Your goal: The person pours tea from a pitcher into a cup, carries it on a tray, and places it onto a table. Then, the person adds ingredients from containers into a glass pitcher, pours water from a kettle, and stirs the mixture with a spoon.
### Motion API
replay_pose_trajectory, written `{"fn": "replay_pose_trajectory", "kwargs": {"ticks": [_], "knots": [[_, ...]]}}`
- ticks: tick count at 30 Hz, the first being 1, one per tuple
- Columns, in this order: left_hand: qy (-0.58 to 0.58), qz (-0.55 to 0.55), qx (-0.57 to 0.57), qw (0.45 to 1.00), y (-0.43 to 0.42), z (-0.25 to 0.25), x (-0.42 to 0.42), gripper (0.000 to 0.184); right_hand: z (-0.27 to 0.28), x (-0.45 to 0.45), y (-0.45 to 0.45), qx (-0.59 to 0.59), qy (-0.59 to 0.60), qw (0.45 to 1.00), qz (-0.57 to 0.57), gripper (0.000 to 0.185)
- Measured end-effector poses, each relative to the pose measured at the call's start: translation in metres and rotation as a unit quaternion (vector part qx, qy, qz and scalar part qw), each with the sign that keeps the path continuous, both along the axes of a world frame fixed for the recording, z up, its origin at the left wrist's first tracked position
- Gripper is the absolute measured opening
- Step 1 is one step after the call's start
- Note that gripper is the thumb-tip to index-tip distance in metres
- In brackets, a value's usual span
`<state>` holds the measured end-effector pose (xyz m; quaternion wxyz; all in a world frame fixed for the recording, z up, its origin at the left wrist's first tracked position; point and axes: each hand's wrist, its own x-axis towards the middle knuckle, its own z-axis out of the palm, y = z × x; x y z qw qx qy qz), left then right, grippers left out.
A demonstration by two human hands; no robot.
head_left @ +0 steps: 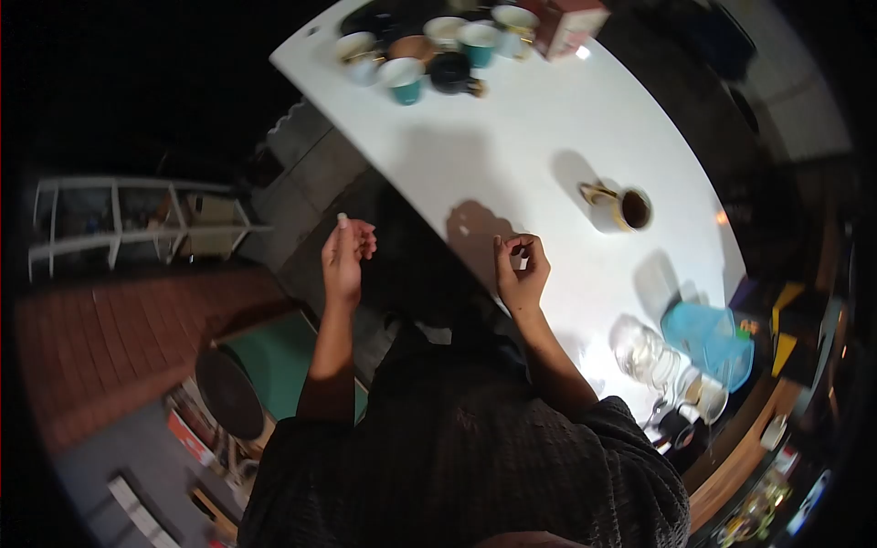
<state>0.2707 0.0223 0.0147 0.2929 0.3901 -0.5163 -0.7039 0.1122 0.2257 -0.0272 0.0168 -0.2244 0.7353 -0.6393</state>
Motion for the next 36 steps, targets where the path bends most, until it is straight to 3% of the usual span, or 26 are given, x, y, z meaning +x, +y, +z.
{"fn": "replay_pose_trajectory", "kwargs": {"ticks": [3,9,11,13,14,18,23,25,26,27,29,30,31,33,34,35,36], "knots": [[0.003,0.137,0.007,0.991,-0.024,0.01,0.089,0.045,0.002,0.027,-0.047,0.041,0.067,0.994,0.073,0.018],[0.038,0.328,-0.011,0.944,-0.057,0.003,0.303,0.043,0.023,0.137,-0.168,0.067,0.063,0.961,0.26,0.008],[-0.012,0.403,0.0,0.915,-0.059,0.002,0.37,0.044,0.019,0.186,-0.212,0.069,0.036,0.948,0.308,0.01],[-0.011,0.447,-0.007,0.895,-0.06,0.006,0.432,0.043,0.026,0.243,-0.247,0.033,-0.071,0.932,0.354,0.019],[-0.015,0.467,-0.018,0.884,-0.059,0.01,0.46,0.043,0.023,0.264,-0.261,0.039,-0.056,0.912,0.405,0.028],[-0.014,0.563,-0.068,0.824,-0.037,0.02,0.552,0.04,0.007,0.349,-0.314,0.124,0.001,0.838,0.531,0.029],[-0.015,0.638,-0.008,0.77,0.011,0.036,0.591,0.028,-0.017,0.467,-0.356,0.174,-0.076,0.749,0.635,0.035],[-0.033,0.652,-0.024,0.757,0.037,0.036,0.595,0.025,-0.043,0.514,-0.367,0.211,-0.107,0.714,0.659,0.042],[-0.035,0.639,-0.028,0.768,0.051,0.031,0.597,0.025,-0.056,0.537,-0.369,0.234,-0.104,0.693,0.674,0.059],[-0.039,0.625,-0.032,0.779,0.063,0.028,0.599,0.026,-0.066,0.554,-0.371,0.235,-0.104,0.677,0.689,0.059],[-0.001,0.668,-0.043,0.743,0.082,0.032,0.595,0.031,-0.065,0.593,-0.365,0.425,-0.223,0.62,0.62,0.072],[-0.002,0.68,-0.017,0.733,0.092,0.037,0.594,0.035,-0.099,0.606,-0.372,0.475,-0.258,0.588,0.601,0.079],[-0.001,0.69,0.008,0.724,0.101,0.042,0.593,0.04,-0.104,0.617,-0.367,0.477,-0.256,0.575,0.614,0.079],[-0.002,0.708,-0.008,0.706,0.112,0.051,0.592,0.045,-0.107,0.634,-0.358,0.435,-0.429,0.52,0.596,0.08],[-0.01,0.713,-0.033,0.7,0.117,0.054,0.59,0.046,-0.174,0.634,-0.363,0.387,-0.486,0.517,0.589,0.07],[-0.019,0.715,-0.058,0.696,0.122,0.057,0.59,0.047,-0.166,0.64,-0.36,0.384,-0.491,0.51,0.593,0.07],[-0.029,0.705,-0.059,0.706,0.127,0.06,0.59,0.041,-0.151,0.641,-0.354,0.415,-0.355,0.593,0.592,0.069]]}}
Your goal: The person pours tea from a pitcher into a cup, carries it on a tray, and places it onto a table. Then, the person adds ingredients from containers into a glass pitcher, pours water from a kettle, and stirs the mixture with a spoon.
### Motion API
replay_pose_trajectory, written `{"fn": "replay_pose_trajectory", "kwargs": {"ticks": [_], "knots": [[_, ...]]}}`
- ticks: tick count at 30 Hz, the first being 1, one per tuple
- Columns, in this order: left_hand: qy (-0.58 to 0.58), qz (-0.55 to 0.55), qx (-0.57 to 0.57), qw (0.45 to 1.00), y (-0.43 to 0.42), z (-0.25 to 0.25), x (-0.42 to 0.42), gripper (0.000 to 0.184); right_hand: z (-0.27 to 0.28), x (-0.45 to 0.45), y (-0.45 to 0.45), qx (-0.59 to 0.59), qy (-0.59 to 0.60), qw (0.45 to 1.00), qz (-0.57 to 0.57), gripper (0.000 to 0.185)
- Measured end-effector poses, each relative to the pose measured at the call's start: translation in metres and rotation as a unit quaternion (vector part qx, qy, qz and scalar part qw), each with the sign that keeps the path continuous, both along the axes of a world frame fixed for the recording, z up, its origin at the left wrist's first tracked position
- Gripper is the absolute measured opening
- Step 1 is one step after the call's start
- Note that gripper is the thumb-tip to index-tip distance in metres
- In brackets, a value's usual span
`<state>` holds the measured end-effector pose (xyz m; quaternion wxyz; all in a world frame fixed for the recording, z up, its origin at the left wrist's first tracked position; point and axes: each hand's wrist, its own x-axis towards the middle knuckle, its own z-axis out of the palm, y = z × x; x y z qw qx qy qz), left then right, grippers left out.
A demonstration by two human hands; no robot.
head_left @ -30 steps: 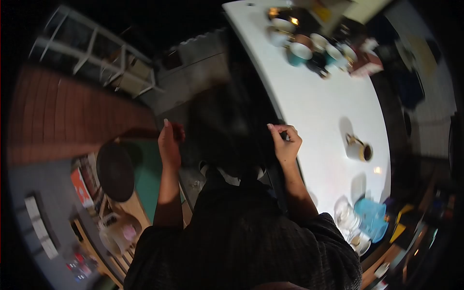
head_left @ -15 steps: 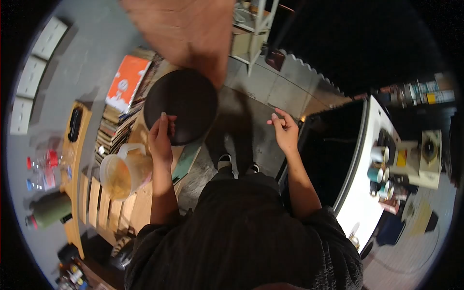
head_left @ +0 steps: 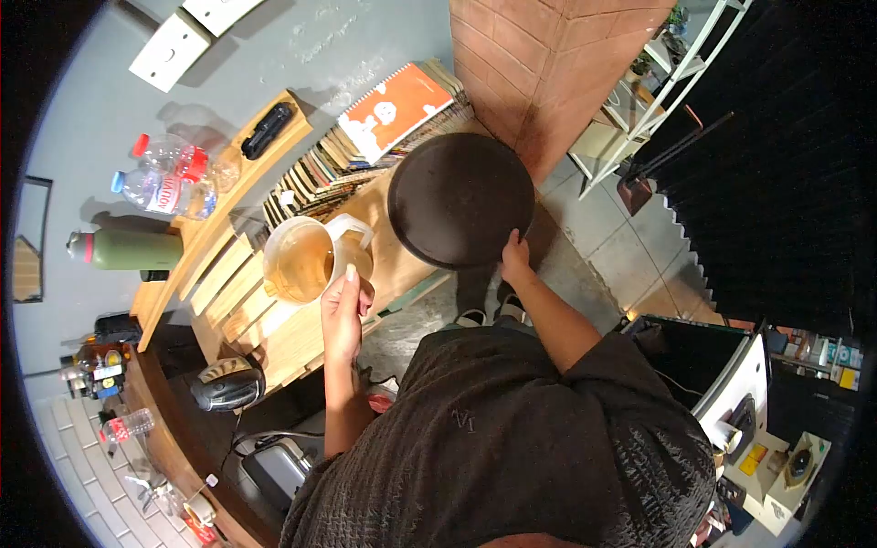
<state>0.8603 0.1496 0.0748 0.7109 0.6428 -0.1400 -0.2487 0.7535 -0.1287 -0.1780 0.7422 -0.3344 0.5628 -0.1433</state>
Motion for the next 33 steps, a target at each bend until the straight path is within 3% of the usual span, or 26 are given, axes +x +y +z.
{"fn": "replay_pose_trajectory", "kwargs": {"ticks": [1,3,4,6,8,9,11,12,13,16,17,18,19,22,27,30,33], "knots": [[-0.008,-0.002,0.001,1.0,-0.001,0.005,-0.002,0.041,0.003,-0.001,0.004,-0.096,0.13,0.987,0.013,0.069],[-0.031,-0.019,0.025,0.999,-0.01,0.013,-0.007,0.032,-0.003,-0.006,0.006,-0.164,0.142,0.976,-0.004,0.068],[-0.03,-0.059,0.014,0.998,-0.011,0.007,-0.003,0.021,0.011,-0.014,0.006,-0.182,0.09,0.978,-0.04,0.062],[-0.059,-0.083,0.033,0.994,-0.036,0.007,0.0,0.017,0.03,-0.042,0.002,-0.2,0.05,0.973,-0.102,0.056],[-0.122,-0.14,0.081,0.979,-0.059,0.004,0.006,0.016,0.041,-0.083,-0.001,-0.091,0.019,0.991,-0.099,0.054],[-0.118,-0.17,0.079,0.975,-0.074,0.002,0.006,0.016,0.057,-0.102,0.001,-0.105,-0.057,0.979,-0.165,0.046],[-0.249,-0.178,0.122,0.944,-0.107,-0.001,0.004,0.031,0.082,-0.154,0.002,-0.143,-0.049,0.975,-0.162,0.047],[-0.263,-0.202,0.175,0.927,-0.122,0.001,0.002,0.049,0.1,-0.179,0.006,-0.152,-0.056,0.968,-0.191,0.047],[-0.27,-0.205,0.158,0.927,-0.14,0.003,-0.009,0.056,0.119,-0.202,0.012,-0.162,-0.061,0.96,-0.22,0.047],[-0.228,-0.279,0.064,0.931,-0.187,-0.017,-0.041,0.061,0.177,-0.263,0.038,-0.183,-0.027,0.932,-0.312,0.044],[-0.117,-0.357,0.03,0.926,-0.199,0.0,-0.062,0.062,0.189,-0.281,0.051,-0.194,-0.017,0.917,-0.349,0.043],[-0.002,-0.428,0.003,0.904,-0.208,0.009,-0.083,0.062,0.19,-0.305,0.065,-0.215,0.0,0.903,-0.371,0.041],[0.003,-0.458,0.003,0.889,-0.216,0.008,-0.1,0.062,0.187,-0.327,0.08,-0.25,-0.004,0.88,-0.405,0.037],[0.043,-0.547,0.023,0.835,-0.235,0.003,-0.152,0.061,0.197,-0.376,0.128,-0.376,0.134,0.807,-0.436,0.033],[-0.033,-0.666,0.057,0.743,-0.249,0.01,-0.255,0.05,0.227,-0.434,0.211,-0.311,0.183,0.747,-0.558,0.041],[-0.071,-0.749,0.015,0.658,-0.242,0.003,-0.343,0.047,0.223,-0.488,0.277,-0.288,0.229,0.664,-0.652,0.036],[-0.04,-0.795,-0.002,0.605,-0.226,-0.014,-0.414,0.047,0.211,-0.542,0.329,-0.212,0.279,0.673,-0.652,0.037]]}}
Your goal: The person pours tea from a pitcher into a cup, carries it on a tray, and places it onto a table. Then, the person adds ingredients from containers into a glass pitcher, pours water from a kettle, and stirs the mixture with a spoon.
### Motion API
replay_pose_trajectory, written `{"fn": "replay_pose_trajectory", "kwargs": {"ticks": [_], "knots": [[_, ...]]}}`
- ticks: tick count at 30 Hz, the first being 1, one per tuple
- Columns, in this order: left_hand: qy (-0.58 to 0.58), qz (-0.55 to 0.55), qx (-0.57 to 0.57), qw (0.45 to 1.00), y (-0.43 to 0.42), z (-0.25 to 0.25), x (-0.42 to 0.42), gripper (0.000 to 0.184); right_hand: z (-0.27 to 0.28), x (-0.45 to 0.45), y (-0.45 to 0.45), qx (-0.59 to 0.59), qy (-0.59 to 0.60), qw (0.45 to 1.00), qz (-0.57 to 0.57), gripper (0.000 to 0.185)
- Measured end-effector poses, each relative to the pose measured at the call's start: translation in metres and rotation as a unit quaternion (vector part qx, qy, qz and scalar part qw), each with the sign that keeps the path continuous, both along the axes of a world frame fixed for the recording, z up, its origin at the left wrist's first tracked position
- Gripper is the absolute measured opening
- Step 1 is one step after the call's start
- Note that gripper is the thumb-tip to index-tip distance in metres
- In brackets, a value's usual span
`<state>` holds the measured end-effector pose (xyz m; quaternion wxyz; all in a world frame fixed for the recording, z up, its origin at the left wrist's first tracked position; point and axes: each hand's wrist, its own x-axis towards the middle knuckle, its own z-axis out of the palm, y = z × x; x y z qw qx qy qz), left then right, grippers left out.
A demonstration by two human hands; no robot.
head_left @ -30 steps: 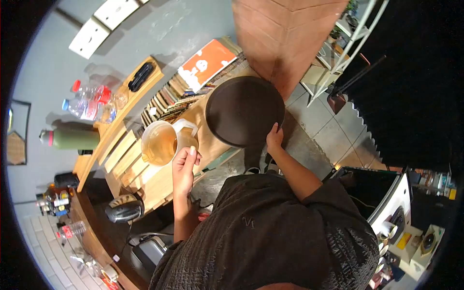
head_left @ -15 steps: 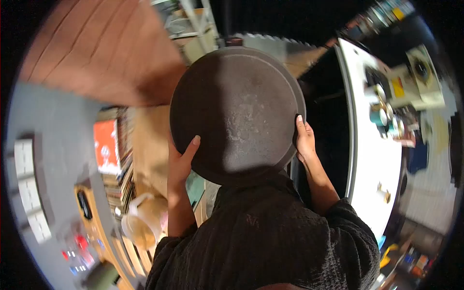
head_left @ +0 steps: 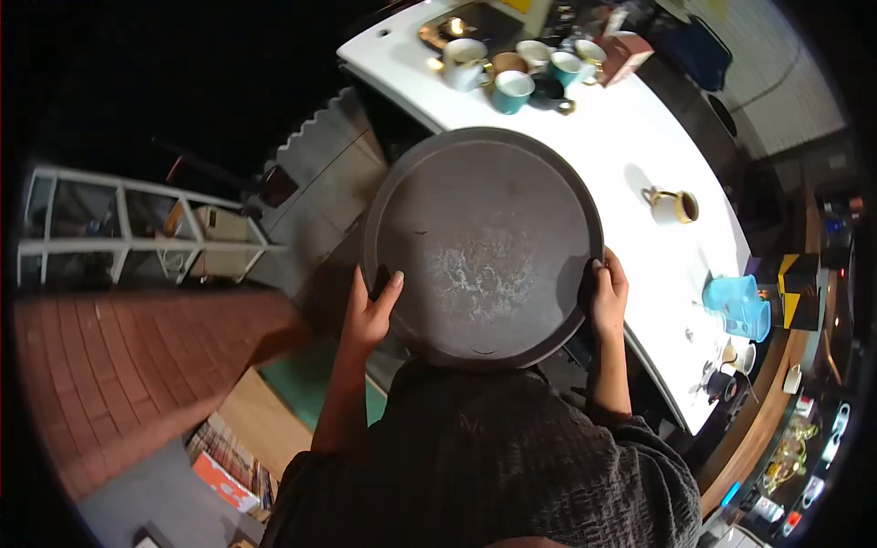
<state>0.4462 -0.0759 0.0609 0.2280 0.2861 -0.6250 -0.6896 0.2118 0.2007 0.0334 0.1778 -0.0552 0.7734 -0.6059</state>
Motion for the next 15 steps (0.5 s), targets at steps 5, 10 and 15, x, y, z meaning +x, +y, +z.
{"fn": "replay_pose_trajectory", "kwargs": {"ticks": [5,10,15], "knots": [[-0.045,-0.062,0.034,0.996,0.03,-0.028,-0.095,0.048,-0.02,-0.065,0.058,0.031,0.068,0.997,0.004,0.037],[-0.08,-0.11,0.011,0.991,0.044,-0.022,-0.161,0.051,-0.033,-0.103,0.092,0.109,0.103,0.989,0.007,0.036],[-0.091,-0.105,-0.01,0.99,0.042,-0.044,-0.194,0.053,-0.035,-0.112,0.099,0.123,0.086,0.989,-0.006,0.036]]}}
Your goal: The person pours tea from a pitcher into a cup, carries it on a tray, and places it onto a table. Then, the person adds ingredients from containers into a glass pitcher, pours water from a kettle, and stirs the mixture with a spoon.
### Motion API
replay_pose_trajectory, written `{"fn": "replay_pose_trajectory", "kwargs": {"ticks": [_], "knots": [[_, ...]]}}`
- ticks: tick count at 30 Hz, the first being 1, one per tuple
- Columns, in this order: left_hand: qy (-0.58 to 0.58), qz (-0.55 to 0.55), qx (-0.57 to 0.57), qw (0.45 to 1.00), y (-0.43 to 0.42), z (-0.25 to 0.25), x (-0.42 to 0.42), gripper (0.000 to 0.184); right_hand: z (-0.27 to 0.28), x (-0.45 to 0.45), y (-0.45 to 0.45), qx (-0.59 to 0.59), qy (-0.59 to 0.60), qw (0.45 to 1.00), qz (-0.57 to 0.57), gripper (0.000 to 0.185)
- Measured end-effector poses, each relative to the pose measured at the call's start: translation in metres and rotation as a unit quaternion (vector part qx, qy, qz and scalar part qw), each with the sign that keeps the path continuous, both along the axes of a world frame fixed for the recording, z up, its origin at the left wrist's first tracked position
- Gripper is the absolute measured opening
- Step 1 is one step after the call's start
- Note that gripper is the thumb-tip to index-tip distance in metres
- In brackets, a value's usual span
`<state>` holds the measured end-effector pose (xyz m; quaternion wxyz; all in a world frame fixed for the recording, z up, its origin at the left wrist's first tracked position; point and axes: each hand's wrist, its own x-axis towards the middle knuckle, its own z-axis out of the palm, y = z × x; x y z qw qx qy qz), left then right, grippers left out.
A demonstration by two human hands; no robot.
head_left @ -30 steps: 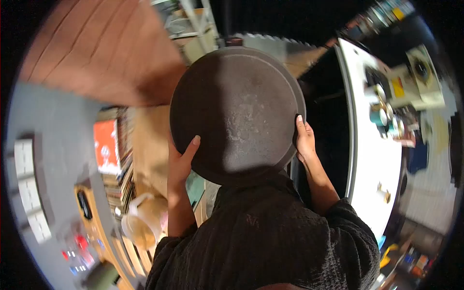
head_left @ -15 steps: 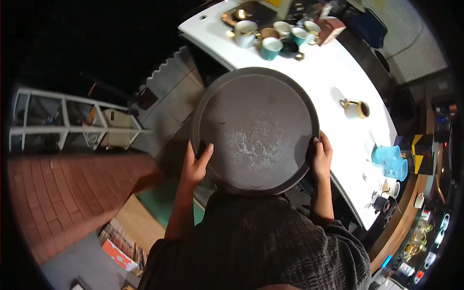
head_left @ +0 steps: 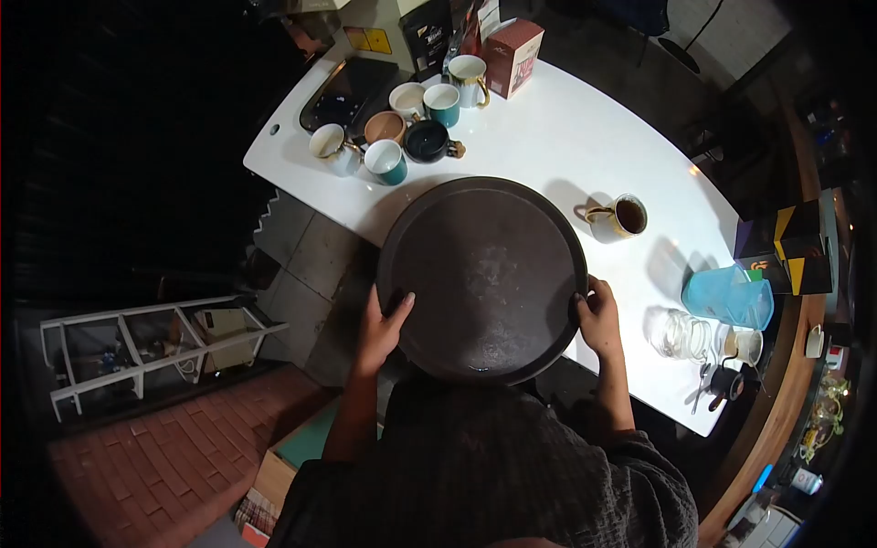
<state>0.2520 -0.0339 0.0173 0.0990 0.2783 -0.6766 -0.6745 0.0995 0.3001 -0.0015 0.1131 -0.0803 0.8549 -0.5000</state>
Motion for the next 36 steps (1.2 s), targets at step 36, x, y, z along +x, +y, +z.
{"fn": "replay_pose_trajectory", "kwargs": {"ticks": [36], "knots": [[-0.074,-0.149,-0.034,0.985,-0.068,-0.04,-0.086,0.054,-0.019,-0.011,-0.041,0.142,0.189,0.928,-0.288,0.038]]}}
